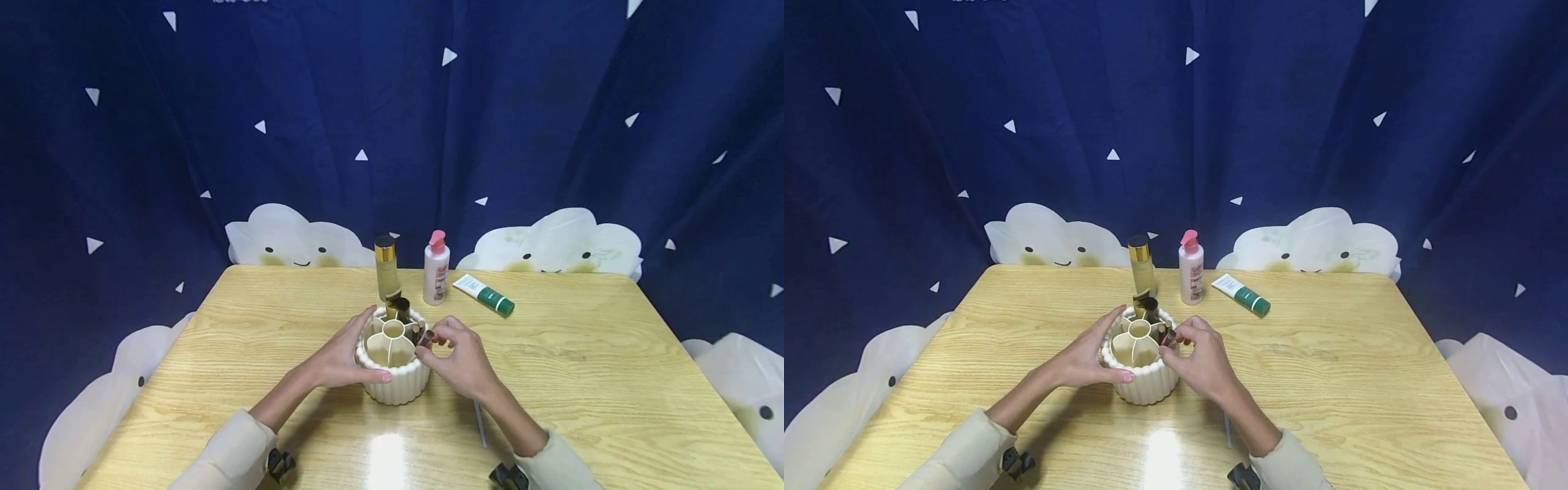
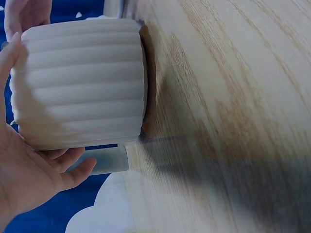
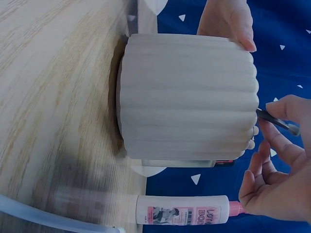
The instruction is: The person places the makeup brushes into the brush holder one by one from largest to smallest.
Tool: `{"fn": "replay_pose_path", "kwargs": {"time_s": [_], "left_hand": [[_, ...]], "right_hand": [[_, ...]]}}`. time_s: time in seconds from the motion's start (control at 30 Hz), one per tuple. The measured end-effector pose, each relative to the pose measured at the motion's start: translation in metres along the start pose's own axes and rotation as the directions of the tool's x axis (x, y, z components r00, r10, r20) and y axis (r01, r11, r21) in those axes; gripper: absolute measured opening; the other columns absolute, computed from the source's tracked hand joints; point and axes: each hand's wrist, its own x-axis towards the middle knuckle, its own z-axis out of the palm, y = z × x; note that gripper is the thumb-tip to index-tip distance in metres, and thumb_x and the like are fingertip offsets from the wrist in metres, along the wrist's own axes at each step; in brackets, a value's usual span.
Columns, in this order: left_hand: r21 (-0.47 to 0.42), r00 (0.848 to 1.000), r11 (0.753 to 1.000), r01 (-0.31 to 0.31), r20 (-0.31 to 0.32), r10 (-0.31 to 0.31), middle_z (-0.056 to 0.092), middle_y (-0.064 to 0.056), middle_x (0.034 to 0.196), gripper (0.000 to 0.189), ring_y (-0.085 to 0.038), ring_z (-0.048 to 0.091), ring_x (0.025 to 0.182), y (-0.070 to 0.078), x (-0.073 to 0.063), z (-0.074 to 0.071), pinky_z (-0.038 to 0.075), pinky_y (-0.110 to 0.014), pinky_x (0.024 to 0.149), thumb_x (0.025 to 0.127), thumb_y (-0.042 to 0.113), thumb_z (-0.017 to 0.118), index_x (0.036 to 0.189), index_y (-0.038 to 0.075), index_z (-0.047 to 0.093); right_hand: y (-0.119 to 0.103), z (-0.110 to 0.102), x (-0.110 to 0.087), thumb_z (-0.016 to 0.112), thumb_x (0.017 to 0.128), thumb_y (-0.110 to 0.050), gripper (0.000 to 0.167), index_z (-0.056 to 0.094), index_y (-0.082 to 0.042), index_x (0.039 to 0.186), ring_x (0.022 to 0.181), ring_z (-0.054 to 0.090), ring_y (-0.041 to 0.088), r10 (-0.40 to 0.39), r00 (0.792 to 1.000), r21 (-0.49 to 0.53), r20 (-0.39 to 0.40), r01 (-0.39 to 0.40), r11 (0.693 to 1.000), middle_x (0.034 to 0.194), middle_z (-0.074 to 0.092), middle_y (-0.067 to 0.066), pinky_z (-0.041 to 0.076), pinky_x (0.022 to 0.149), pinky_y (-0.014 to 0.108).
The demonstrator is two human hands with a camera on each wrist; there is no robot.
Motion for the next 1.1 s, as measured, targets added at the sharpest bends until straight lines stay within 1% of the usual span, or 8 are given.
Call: {"fn": "replay_pose_path", "kwargs": {"time_s": [0.13, 0.3, 0.43, 0.5, 0.67, 0.83, 0.93, 1.1], "left_hand": [[-0.002, 1.0, 1.0, 0.006, 0.005, -0.005, 0.021, -0.013, 0.156, 0.122, -0.035, 0.026, 0.142, 0.0, 0.0, 0.0, 0.025, -0.06, 0.111, 0.062, 0.056, 0.081, 0.153, 0.023, 0.009], [-0.002, 1.0, 1.0, 0.008, 0.005, -0.008, 0.02, -0.014, 0.157, 0.122, -0.035, 0.026, 0.142, 0.001, -0.001, -0.001, 0.025, -0.061, 0.111, 0.061, 0.056, 0.082, 0.154, 0.023, 0.009], [0.01, 1.0, 1.0, 0.007, -0.001, -0.007, 0.018, -0.013, 0.158, 0.123, -0.035, 0.024, 0.143, 0.001, -0.001, 0.0, 0.024, -0.061, 0.111, 0.061, 0.057, 0.081, 0.154, 0.023, 0.007], [0.011, 1.0, 1.0, 0.006, -0.006, -0.006, 0.017, -0.013, 0.158, 0.124, -0.035, 0.022, 0.143, 0.0, -0.001, 0.001, 0.023, -0.062, 0.111, 0.061, 0.057, 0.081, 0.154, 0.024, 0.006], [-0.002, 1.0, 1.0, 0.006, -0.009, -0.006, 0.017, -0.013, 0.158, 0.123, -0.035, 0.022, 0.143, -0.001, -0.001, 0.002, 0.023, -0.062, 0.111, 0.061, 0.056, 0.082, 0.153, 0.026, 0.006], [0.003, 1.0, 1.0, 0.004, -0.006, -0.004, 0.02, -0.014, 0.157, 0.123, -0.035, 0.024, 0.143, -0.002, 0.0, 0.002, 0.024, -0.062, 0.111, 0.061, 0.056, 0.082, 0.153, 0.025, 0.008], [0.005, 1.0, 1.0, 0.005, -0.004, -0.005, 0.019, -0.014, 0.158, 0.122, -0.035, 0.023, 0.143, -0.002, 0.0, 0.002, 0.023, -0.062, 0.111, 0.061, 0.055, 0.082, 0.153, 0.025, 0.007], [0.001, 1.0, 1.0, 0.008, -0.001, -0.008, 0.019, -0.013, 0.158, 0.122, -0.035, 0.023, 0.143, -0.002, 0.0, 0.001, 0.023, -0.061, 0.111, 0.062, 0.055, 0.082, 0.153, 0.025, 0.008]], "right_hand": [[0.0, 0.0, -0.001, 0.076, 0.074, -0.015, 0.01, 0.067, -0.018, 0.074, 0.08, 0.056, 0.021, 0.026, 0.999, 0.003, 0.032, -0.026, 1.0, 0.083, 0.06, -0.006, 0.046, 0.07, 0.028], [0.001, -0.004, -0.004, 0.076, 0.075, -0.016, 0.008, 0.068, -0.017, 0.079, 0.08, 0.055, 0.02, 0.031, 0.999, 0.006, 0.041, -0.031, 1.0, 0.084, 0.061, -0.001, 0.048, 0.07, 0.033], [0.007, -0.013, -0.006, 0.075, 0.076, -0.015, 0.012, 0.07, -0.014, 0.087, 0.079, 0.054, 0.016, 0.022, 0.999, 0.008, 0.028, -0.022, 1.0, 0.082, 0.061, 0.004, 0.049, 0.069, 0.031], [0.011, -0.018, -0.007, 0.075, 0.077, -0.014, 0.015, 0.07, -0.012, 0.091, 0.078, 0.053, 0.015, 0.026, 0.999, 0.001, 0.022, -0.026, 1.0, 0.081, 0.061, 0.003, 0.049, 0.068, 0.029], [0.026, -0.029, -0.008, 0.075, 0.079, -0.015, 0.02, 0.068, -0.009, 0.097, 0.08, 0.057, 0.015, 0.096, 0.994, -0.003, 0.047, -0.096, 0.995, 0.086, 0.064, 0.004, 0.049, 0.069, 0.025], [0.042, -0.035, -0.007, 0.073, 0.08, -0.015, 0.025, 0.066, -0.004, 0.102, 0.081, 0.059, 0.013, 0.185, 0.976, 0.002, 0.118, -0.186, 0.983, 0.092, 0.067, 0.011, 0.051, 0.07, 0.02], [0.049, -0.037, -0.006, 0.073, 0.081, -0.015, 0.029, 0.064, 0.0, 0.104, 0.08, 0.059, 0.012, 0.235, 0.959, -0.013, 0.16, -0.236, 0.972, 0.092, 0.067, 0.01, 0.052, 0.068, 0.019], [0.061, -0.039, -0.003, 0.075, 0.077, -0.013, 0.035, 0.062, 0.005, 0.103, 0.075, 0.057, 0.012, 0.323, 0.924, -0.093, 0.203, -0.31, 0.946, 0.087, 0.065, 0.008, 0.048, 0.062, 0.019]]}}
